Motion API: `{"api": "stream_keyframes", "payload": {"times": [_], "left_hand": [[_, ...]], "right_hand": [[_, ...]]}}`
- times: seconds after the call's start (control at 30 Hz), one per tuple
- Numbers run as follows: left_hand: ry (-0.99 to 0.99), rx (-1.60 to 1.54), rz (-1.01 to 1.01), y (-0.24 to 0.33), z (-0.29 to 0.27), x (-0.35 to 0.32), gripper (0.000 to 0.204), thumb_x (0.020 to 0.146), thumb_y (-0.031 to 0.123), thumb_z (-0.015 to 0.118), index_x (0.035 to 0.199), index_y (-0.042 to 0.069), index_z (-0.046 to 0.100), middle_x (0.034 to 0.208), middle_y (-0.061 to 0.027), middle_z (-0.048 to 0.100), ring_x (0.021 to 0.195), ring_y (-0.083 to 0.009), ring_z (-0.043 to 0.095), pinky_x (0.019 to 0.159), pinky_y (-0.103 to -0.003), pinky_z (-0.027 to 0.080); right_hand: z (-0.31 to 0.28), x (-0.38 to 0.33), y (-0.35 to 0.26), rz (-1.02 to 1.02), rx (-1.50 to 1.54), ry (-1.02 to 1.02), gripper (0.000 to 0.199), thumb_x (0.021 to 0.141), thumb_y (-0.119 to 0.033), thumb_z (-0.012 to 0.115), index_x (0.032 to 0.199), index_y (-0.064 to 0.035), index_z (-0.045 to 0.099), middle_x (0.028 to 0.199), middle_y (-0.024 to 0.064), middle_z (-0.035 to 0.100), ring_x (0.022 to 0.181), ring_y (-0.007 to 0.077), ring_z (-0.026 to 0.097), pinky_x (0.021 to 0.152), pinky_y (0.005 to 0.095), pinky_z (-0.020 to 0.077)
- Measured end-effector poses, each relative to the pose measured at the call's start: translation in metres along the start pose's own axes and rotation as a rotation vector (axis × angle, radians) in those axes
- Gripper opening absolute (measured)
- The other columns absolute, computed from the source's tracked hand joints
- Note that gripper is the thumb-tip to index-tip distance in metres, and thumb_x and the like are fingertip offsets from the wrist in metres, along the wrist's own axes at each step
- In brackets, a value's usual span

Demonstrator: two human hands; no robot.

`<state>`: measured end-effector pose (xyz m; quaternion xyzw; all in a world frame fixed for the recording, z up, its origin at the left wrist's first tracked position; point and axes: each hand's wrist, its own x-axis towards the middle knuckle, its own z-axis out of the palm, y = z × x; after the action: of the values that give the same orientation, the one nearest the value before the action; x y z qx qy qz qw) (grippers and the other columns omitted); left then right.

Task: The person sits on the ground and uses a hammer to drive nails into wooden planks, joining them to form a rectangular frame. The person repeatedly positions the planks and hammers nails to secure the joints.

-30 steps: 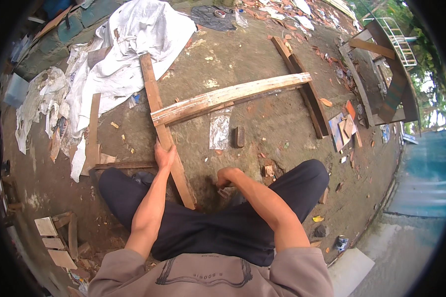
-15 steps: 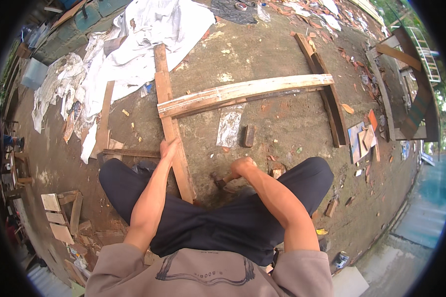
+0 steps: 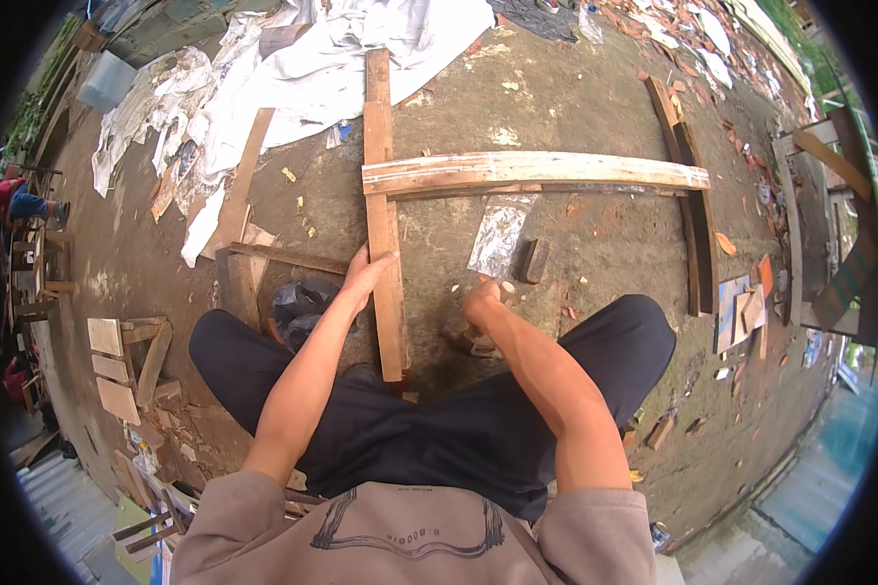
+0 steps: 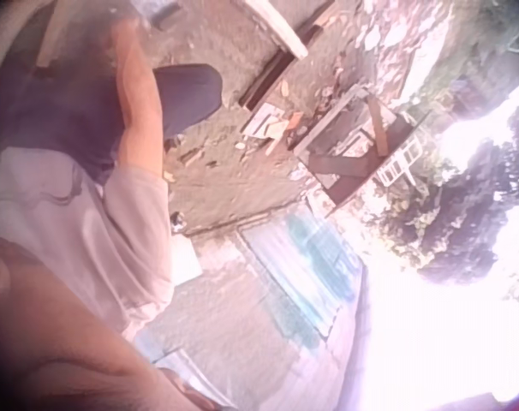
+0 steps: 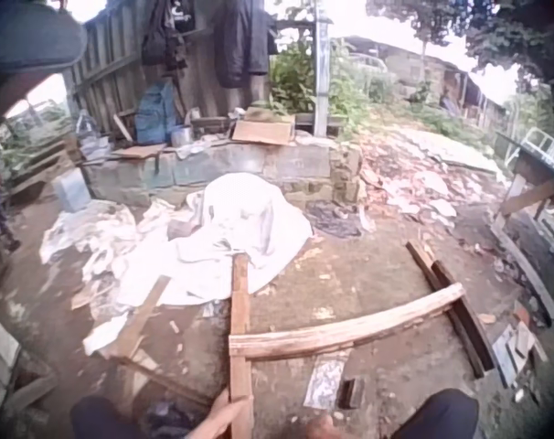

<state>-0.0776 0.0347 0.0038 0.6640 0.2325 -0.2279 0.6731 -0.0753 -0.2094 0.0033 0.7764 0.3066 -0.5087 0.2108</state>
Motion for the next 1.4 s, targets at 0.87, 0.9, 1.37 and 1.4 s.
{"api": "stream_keyframes", "payload": {"times": [0.87,0.9,1.37,1.4], "left_hand": [[0.28,0.226,0.176,-0.026,0.02,0.012,0.075,0.077,0.008,0.07,0.145,0.002,0.039,0.115,-0.018,0.065,0.099,-0.0284,0.066,0.086,-0.039,0.053],[0.277,0.234,0.175,-0.026,0.021,0.012,0.075,0.077,0.008,0.07,0.145,0.001,0.039,0.115,-0.0179,0.065,0.099,-0.0284,0.066,0.086,-0.039,0.053],[0.275,0.275,0.15,-0.012,0.029,0.004,0.071,0.077,0.011,0.068,0.142,0.001,0.04,0.11,-0.0176,0.066,0.096,-0.0282,0.067,0.084,-0.039,0.053],[0.275,0.275,0.135,-0.011,0.027,0.003,0.072,0.077,0.011,0.068,0.142,0.001,0.039,0.11,-0.018,0.066,0.096,-0.0282,0.067,0.084,-0.039,0.053]], "right_hand": [[-0.011,-0.034,-0.015,0.053,0.1,0.294,0.029,0.08,-0.034,0.073,0.1,-0.0137,0.078,0.103,0.0063,0.075,0.1,0.0231,0.072,0.091,0.0381,0.0524],[-0.008,-0.032,-0.014,0.048,0.104,0.288,0.03,0.08,-0.034,0.073,0.101,-0.0134,0.078,0.104,0.0065,0.075,0.101,0.0231,0.072,0.091,0.0383,0.0523],[-0.028,-0.042,-0.011,0.069,0.078,0.227,0.029,0.082,-0.034,0.072,0.101,-0.0127,0.078,0.105,0.0059,0.075,0.098,0.0227,0.073,0.075,0.0362,0.0566],[-0.029,-0.042,-0.01,0.079,0.087,0.24,0.028,0.083,-0.033,0.072,0.101,-0.0124,0.078,0.104,0.0056,0.075,0.097,0.0223,0.073,0.074,0.036,0.0567]]}}
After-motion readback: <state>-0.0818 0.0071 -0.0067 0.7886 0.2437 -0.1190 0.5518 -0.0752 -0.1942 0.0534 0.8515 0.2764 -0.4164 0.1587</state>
